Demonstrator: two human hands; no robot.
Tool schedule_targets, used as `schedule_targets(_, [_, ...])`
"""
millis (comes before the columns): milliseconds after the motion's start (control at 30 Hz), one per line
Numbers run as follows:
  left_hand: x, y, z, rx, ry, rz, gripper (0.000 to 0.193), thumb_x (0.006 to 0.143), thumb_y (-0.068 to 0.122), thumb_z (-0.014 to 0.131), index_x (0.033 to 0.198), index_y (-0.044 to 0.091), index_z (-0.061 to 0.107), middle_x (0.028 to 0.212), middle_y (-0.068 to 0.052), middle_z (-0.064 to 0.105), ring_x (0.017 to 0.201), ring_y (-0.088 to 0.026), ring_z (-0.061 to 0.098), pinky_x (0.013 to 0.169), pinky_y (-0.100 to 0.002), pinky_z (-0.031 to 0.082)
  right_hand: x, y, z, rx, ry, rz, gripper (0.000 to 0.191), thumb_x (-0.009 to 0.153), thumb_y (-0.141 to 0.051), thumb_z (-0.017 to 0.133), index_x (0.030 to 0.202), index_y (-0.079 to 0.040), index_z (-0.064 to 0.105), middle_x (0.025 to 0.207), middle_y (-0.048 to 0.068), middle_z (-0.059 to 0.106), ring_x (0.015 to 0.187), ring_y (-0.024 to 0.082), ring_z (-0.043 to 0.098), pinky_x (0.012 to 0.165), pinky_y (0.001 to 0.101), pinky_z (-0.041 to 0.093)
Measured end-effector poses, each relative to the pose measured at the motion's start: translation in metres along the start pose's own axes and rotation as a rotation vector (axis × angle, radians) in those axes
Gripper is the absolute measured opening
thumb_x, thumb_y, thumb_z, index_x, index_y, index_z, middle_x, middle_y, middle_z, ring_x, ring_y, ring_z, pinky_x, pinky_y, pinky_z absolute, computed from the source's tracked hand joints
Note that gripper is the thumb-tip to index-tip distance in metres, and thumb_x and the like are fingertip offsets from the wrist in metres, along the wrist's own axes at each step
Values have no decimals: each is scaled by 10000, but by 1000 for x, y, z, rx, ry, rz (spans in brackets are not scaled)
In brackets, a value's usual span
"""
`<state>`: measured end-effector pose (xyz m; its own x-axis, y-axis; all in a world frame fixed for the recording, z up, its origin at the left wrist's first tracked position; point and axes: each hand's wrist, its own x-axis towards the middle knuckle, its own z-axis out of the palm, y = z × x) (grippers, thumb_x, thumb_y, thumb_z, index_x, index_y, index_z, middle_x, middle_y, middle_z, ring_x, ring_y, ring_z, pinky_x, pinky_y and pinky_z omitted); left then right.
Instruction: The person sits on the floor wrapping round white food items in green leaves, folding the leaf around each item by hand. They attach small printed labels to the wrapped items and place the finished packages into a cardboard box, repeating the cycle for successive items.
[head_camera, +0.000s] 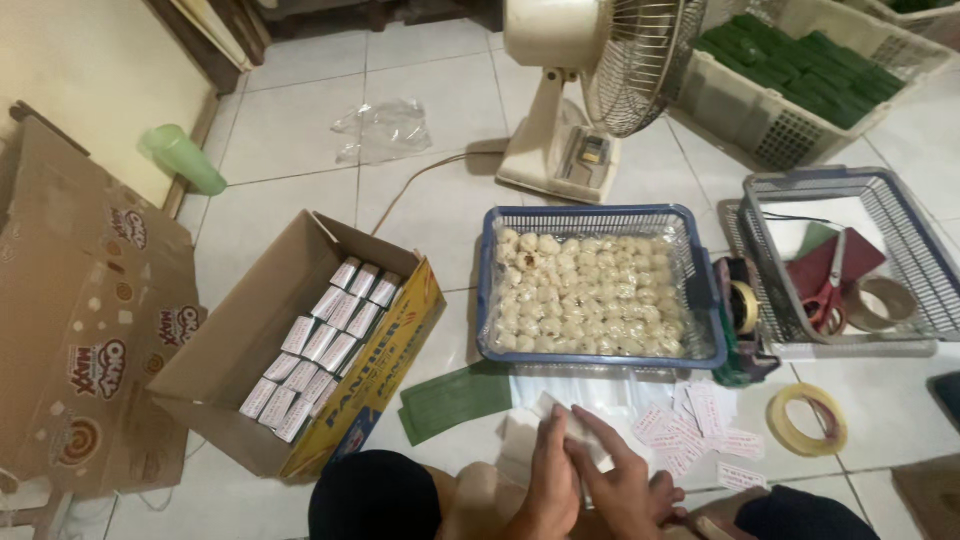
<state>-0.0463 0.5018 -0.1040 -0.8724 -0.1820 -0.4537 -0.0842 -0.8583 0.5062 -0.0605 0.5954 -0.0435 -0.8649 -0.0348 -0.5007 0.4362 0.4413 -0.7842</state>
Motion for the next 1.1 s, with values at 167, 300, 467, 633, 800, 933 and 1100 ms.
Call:
schedule_targets(167, [27, 75, -38, 950, -71, -38, 354, 1005, 347, 608, 1198, 72, 722, 1060, -147, 715, 962, -310, 660, 835, -421, 531, 49, 37, -8, 768, -97, 48, 525, 900, -165, 657, 1396, 0, 604, 1226, 194, 718, 1090, 311, 702, 906, 406, 530])
schedule_targets(300, [59, 185, -60, 2027, 154, 100, 448, 884, 364, 749, 1254, 127, 668, 1242, -138, 684, 1152, -339, 649, 990, -443, 516, 71, 61, -15, 916, -143, 144, 549, 925, -119, 615, 1428, 67, 495, 1263, 185, 664, 1138, 285, 681, 959, 406, 549])
schedule_targets(467, [62, 226, -72, 2328, 259, -76, 671, 734, 357, 903, 1264, 89, 592, 1366, -160, 540, 1335, -341, 487, 1097, -406, 439, 67, 64, -14, 887, -230, 124, 555, 901, -78, 636, 1433, 24, 516, 1228, 197, 676, 1103, 296, 665, 926, 410, 533])
schedule_targets(633, [64, 227, -75, 2204, 270, -66, 375, 824, 347, 804, 1099, 106, 720, 1216, -154, 685, 1189, -334, 631, 1013, -439, 515, 57, 52, -17, 857, -251, 206, 479, 910, -142, 605, 1385, -98, 563, 1205, 143, 679, 1073, 268, 659, 880, 407, 513])
schedule_targets(800, [58, 232, -81, 1964, 251, 300, 228, 929, 284, 663, 984, 92, 772, 1052, -201, 723, 993, -405, 677, 872, -510, 530, 55, 54, -19, 875, -260, 193, 438, 921, -178, 641, 1348, -89, 597, 1134, 93, 669, 1018, 217, 653, 837, 375, 516])
schedule_targets(933, [50, 233, -84, 1823, 236, 596, 203, 922, 238, 659, 953, 60, 751, 978, -222, 734, 925, -408, 685, 819, -485, 536, 62, 60, -20, 816, -160, 135, 416, 895, -170, 706, 1276, -13, 651, 1013, 98, 697, 897, 204, 661, 763, 339, 527])
schedule_targets(1100, [41, 226, -79, 1291, 235, 373, 178, 888, 172, 749, 894, 9, 678, 872, -186, 682, 840, -304, 677, 765, -421, 532, 64, 48, -31, 703, 57, 55, 369, 896, -185, 731, 1176, 53, 696, 973, 101, 717, 847, 193, 666, 764, 323, 547])
